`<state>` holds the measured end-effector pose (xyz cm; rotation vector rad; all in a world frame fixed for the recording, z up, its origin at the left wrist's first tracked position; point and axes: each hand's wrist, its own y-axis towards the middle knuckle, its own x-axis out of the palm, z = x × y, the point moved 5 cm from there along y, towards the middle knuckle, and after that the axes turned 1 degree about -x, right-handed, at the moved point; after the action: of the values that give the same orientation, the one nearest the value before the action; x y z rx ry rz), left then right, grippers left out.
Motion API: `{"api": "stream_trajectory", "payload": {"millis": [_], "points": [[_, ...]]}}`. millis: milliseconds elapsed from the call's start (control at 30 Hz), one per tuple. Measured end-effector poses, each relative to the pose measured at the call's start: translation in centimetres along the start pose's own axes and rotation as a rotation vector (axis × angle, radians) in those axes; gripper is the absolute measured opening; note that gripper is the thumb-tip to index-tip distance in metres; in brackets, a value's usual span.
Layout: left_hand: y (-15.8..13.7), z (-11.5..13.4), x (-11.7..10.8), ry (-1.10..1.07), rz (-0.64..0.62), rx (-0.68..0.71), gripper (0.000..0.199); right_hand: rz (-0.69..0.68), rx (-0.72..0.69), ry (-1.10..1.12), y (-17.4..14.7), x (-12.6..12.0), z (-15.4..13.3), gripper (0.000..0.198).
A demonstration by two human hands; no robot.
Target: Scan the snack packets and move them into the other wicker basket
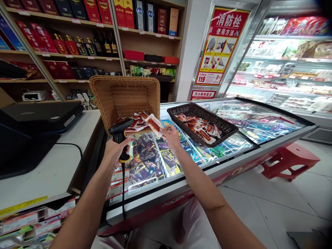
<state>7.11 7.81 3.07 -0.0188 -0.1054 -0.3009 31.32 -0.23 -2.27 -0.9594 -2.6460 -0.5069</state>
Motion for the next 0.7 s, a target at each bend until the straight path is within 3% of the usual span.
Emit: {"api": "stream_trajectory", "payload": {"millis": [133, 333, 500, 700], "points": [[-0.3, -0.7, 0.7, 0.093, -0.160, -0.019, 0.065, 0.094, -0.148, -0.184, 0.7, -1.4, -0.7, 0.056], [0.0, -1.5, 0.8, 0.348, -0.279, 0.112, 0.053, 0.040, -0.251, -0.311, 1.1, -1.7, -0.6, 0.053], [-0.3, -0.8, 0.8, 0.540, -0.293, 0.225, 0.047, -0.008, -0.265, -0.336, 1.2, -1.6, -0.5, 0.050], [-1.0, 0.2, 0.8, 0.643, -0.281, 0.265, 0.051, -0.001, -0.270, -0.373, 1.0, -1.6, -1.2, 0.050]]}}
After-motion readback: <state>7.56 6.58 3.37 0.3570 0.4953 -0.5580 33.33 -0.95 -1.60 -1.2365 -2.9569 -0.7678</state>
